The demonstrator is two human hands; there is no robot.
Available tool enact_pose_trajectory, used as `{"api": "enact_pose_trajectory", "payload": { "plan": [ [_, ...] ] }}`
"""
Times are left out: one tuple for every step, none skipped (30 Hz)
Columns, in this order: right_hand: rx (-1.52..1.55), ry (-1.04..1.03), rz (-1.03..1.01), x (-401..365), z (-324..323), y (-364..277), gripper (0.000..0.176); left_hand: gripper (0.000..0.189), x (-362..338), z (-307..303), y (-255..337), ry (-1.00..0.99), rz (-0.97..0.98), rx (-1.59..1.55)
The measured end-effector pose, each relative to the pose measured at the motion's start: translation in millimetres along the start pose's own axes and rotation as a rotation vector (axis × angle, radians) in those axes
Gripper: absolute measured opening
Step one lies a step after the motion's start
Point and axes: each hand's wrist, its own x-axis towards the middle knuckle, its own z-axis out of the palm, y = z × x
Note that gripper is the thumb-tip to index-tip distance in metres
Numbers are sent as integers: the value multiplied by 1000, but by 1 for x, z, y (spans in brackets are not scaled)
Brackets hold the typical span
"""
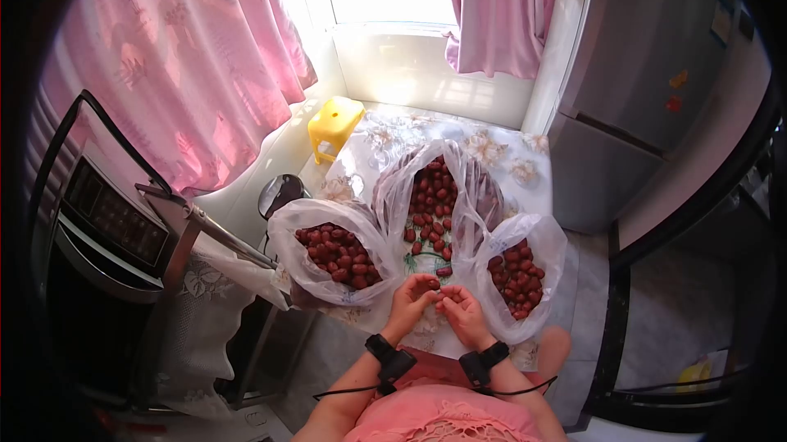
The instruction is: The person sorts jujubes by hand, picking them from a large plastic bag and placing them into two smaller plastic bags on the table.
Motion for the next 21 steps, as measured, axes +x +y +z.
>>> {"api": "enact_pose_trajectory", "payload": {
  "plan": [
    [-5,-6,-8,0,1,-1,27,26,0,0,0,-5,-20,-6],
    [-10,-8,-13,4,-2,-2,27,26,5,-1,-2,-9,-13,-8],
    [-7,-11,-13,3,-1,-2,27,24,3,-2,-2,-7,-2,10],
    [-6,-14,-14,3,0,-2,26,23,3,-2,-2,-6,11,29],
    [-7,-14,-14,3,0,-2,26,23,3,-2,-2,-6,12,28],
    [-4,-18,-13,3,0,-3,27,21,2,-1,-1,10,4,31],
    [-2,-22,-11,3,0,-3,27,20,2,0,-1,26,-5,35],
    [-1,-22,-10,3,1,-4,27,20,1,0,-2,26,-5,36],
    [0,-23,-10,3,2,-4,27,18,2,-1,-3,36,6,59],
    [0,-24,-11,3,2,-4,27,16,2,-1,-4,46,18,82],
    [0,-23,-10,3,3,-5,27,16,2,-1,-5,46,17,82],
    [-4,-20,-7,2,3,-6,27,15,2,-2,-5,48,21,75],
    [-8,-17,-3,2,3,-6,27,13,2,-2,-6,50,25,68],
    [-7,-17,-3,2,3,-6,27,13,2,-2,-5,50,24,68],
    [-16,-17,-3,2,3,-6,27,12,2,-1,-5,44,26,70],
    [-25,-17,-3,2,3,-6,27,11,2,-1,-5,38,28,73],
    [-25,-16,-3,2,2,-5,27,11,2,-3,-7,38,28,73],
    [-25,-19,-5,2,2,-4,27,11,2,-5,-9,16,32,89],
    [-25,-22,-8,2,1,-3,26,10,2,-7,-11,-5,36,105],
    [-25,-21,-7,2,1,-4,26,10,2,-7,-10,-5,35,105],
    [-17,-23,-8,2,1,-3,27,11,2,-6,-8,-12,23,99]
  ]
}}
